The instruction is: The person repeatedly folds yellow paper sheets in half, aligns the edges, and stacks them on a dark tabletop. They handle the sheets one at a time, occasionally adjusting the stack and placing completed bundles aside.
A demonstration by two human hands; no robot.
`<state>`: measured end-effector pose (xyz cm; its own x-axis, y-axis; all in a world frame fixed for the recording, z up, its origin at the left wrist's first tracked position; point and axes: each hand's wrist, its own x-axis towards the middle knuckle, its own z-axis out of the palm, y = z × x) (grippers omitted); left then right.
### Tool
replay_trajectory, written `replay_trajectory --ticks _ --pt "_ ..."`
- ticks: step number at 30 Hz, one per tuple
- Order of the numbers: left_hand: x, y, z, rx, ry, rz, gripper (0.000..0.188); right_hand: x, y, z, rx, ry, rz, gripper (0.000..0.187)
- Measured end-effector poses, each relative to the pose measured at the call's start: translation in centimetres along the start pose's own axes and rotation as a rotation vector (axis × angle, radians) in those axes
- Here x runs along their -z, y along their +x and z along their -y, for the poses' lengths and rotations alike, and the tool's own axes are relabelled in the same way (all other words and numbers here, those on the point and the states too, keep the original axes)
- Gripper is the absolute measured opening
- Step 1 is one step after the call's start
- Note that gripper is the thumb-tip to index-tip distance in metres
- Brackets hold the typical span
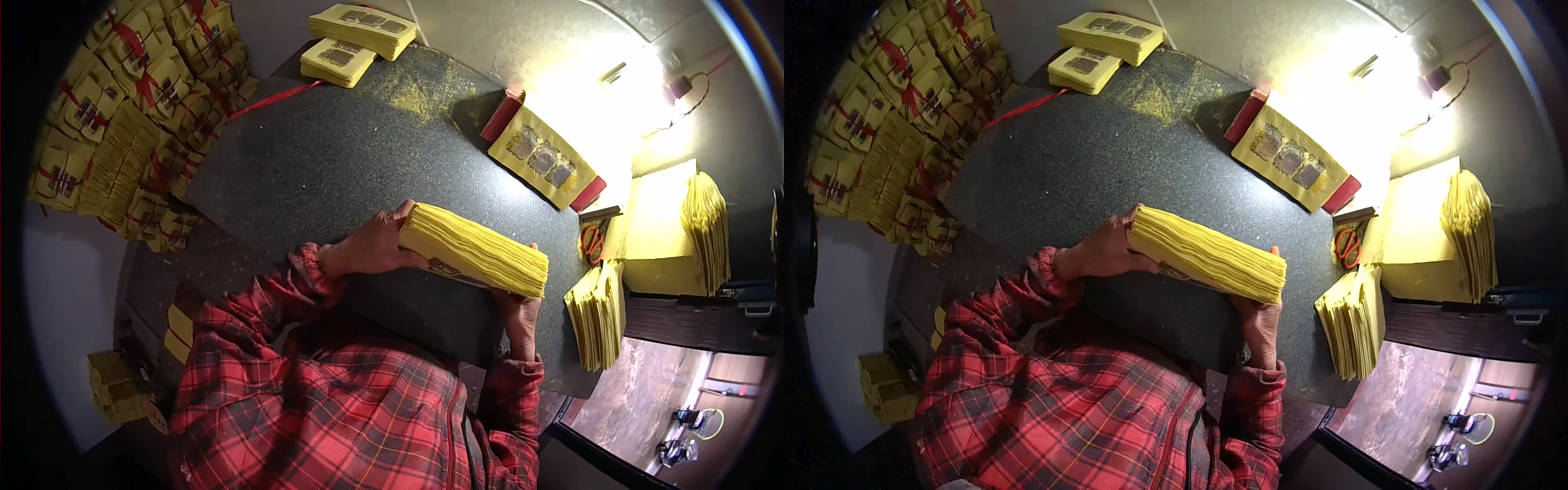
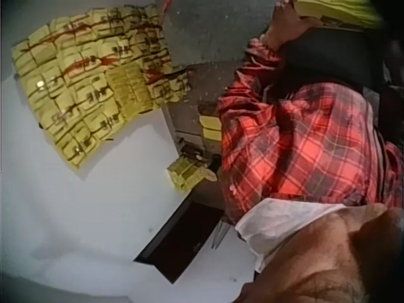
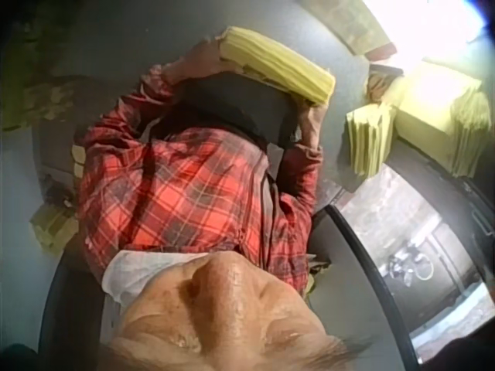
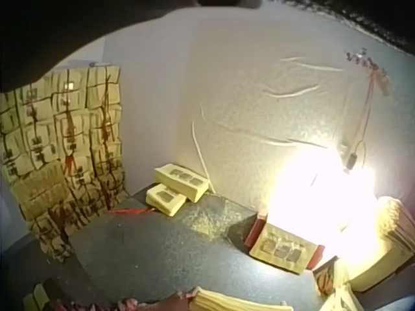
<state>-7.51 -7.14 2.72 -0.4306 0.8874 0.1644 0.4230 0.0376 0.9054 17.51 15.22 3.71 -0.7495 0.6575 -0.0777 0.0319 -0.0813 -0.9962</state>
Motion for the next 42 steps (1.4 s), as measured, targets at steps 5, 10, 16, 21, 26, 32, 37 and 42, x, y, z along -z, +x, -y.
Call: replay_trajectory --ticks 5,10,16,21,26,32,37,42 --pt "0.0 0.8 -0.2 0.104 0.037 0.018 0.075 1.6 1.4 -1.5 0.099 -0.239 -0.007 0.086" --pt "1.0 2.4 -0.4 0.069 0.01 0.039 0.073 1.1 2.1 1.9 0.09 -0.343 0.048 0.087" --pt "0.2 2.6 1.6 0.048 0.038 0.01 0.067 2.7 2.6 0.1 -0.017 -0.077 0.094 0.092" --pt "0.0 2.8 1.1 0.042 0.023 0.011 0.062 1.7 2.7 1.4 0.039 -0.19 0.041 0.089" --pt "0.1 2.4 1.0 0.006 -0.011 -0.015 0.057 1.9 2.4 1.3 0.098 -0.242 0.013 0.085" --pt "1.1 1.8 0.2 0.077 0.089 -0.07 0.055 1.8 2.4 -0.6 0.003 -0.181 -0.011 0.064" --pt "1.1 -0.4 0.3 -0.019 0.059 -0.213 0.052 -2.4 0.9 0.9 0.195 -0.219 -0.159 0.042" --pt "2.1 -0.5 1.1 0.048 0.071 -0.214 0.05 1.2 3.3 -3.1 0.135 -0.475 0.046 0.038"
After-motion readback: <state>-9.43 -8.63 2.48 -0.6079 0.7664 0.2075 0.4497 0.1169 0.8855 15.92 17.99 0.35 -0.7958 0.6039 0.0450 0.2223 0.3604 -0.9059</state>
